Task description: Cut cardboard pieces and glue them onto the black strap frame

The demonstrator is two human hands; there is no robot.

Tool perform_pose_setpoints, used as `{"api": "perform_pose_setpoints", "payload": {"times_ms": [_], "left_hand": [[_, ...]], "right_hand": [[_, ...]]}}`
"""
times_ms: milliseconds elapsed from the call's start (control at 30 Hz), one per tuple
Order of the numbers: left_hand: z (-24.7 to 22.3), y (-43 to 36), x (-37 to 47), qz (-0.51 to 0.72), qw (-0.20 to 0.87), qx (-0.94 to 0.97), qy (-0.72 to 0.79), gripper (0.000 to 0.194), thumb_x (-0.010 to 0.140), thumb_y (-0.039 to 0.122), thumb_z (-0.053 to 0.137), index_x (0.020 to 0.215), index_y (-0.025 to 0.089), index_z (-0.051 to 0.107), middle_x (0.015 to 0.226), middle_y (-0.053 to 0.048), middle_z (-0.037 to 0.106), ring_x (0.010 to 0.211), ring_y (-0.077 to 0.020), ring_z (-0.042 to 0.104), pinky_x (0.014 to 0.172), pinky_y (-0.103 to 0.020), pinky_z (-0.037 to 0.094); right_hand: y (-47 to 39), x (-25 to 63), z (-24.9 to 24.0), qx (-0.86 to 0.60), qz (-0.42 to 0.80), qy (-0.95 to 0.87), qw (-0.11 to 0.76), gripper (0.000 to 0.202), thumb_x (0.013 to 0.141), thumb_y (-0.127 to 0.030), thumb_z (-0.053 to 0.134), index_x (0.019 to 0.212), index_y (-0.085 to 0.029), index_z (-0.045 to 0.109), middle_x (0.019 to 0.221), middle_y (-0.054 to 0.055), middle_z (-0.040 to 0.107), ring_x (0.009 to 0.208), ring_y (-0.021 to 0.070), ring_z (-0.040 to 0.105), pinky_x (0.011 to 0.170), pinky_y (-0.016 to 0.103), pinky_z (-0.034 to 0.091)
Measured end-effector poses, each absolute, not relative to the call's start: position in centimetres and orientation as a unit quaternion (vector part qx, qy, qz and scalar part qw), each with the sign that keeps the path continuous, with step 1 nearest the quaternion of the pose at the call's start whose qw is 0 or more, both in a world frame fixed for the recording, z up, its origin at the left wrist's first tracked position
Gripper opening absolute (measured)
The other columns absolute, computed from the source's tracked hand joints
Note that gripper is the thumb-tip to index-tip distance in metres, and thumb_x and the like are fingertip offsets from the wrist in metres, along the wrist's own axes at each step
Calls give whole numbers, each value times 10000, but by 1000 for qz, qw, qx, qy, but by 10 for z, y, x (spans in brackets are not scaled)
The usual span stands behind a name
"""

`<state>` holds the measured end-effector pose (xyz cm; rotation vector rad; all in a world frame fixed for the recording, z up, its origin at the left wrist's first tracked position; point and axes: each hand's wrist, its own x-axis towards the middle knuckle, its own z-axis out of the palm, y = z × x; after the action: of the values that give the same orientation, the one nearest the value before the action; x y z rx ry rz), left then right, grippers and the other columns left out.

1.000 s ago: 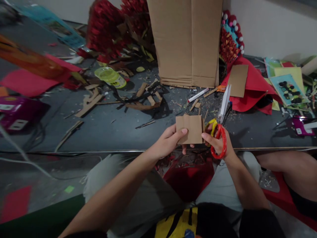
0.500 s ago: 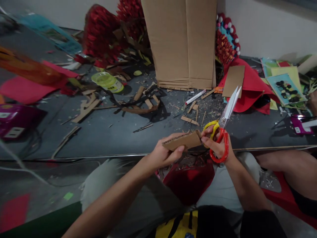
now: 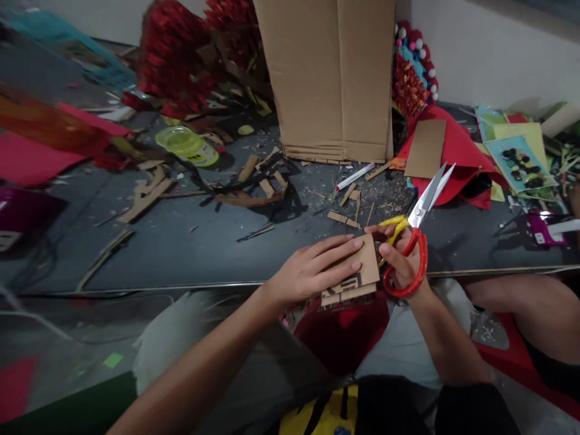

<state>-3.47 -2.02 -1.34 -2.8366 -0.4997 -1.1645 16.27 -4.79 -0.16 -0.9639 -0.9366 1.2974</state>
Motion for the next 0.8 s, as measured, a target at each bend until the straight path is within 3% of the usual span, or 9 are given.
{"api": "perform_pose_setpoints", "payload": {"times_ms": [133, 267, 433, 533, 700, 800], "left_hand": [[-16, -18, -34, -392, 18, -907, -151, 268, 915, 161, 499, 1179, 193, 525, 1237, -120, 642, 1267, -236, 514, 884, -359, 576], [-19, -18, -35, -398, -12, -905, -150, 324, 906, 140, 505, 1226, 193, 508, 1262, -135, 625, 1313, -249, 465, 915, -386, 561], [-26, -15, -33, -448, -169, -861, -171, 439, 930, 249, 486, 1361, 220, 409, 1290, -161, 604, 1244, -240, 539, 954, -420, 525], [-31, -13, -32, -483, -254, -819, -176, 456, 917, 314, 512, 1361, 252, 432, 1313, -156, 590, 1212, -241, 567, 973, -417, 504], [-39, -17, -29, -530, -338, -754, -190, 425, 895, 228, 547, 1315, 275, 499, 1329, -128, 586, 1219, -227, 562, 1004, -392, 472], [-40, -23, -21, -578, -421, -663, -223, 320, 907, 237, 534, 1223, 278, 568, 1254, -94, 637, 1119, -207, 624, 892, -337, 533]], "right_hand": [[-48, 164, 2, -433, 628, -335, 553, 391, 649, -484, 758, 842, -254, 509, 875, 7, 677, 833, 206, 665, 620, 309, 526], [-47, 165, 2, -446, 684, -288, 500, 454, 600, -529, 749, 840, -248, 486, 809, 4, 660, 783, 221, 661, 596, 334, 530], [-45, 165, -1, -447, 689, -299, 486, 423, 607, -499, 732, 833, -242, 484, 746, -11, 635, 634, 169, 622, 451, 257, 436], [-43, 167, -2, -459, 674, -311, 488, 404, 627, -481, 726, 844, -235, 490, 736, -15, 634, 602, 153, 619, 445, 240, 416], [-42, 166, 2, -472, 660, -320, 489, 449, 586, -493, 773, 816, -235, 487, 725, -11, 641, 617, 165, 628, 453, 242, 419], [-43, 164, 2, -484, 646, -335, 486, 462, 564, -500, 801, 785, -230, 497, 741, 0, 651, 643, 161, 623, 460, 237, 416]]}}
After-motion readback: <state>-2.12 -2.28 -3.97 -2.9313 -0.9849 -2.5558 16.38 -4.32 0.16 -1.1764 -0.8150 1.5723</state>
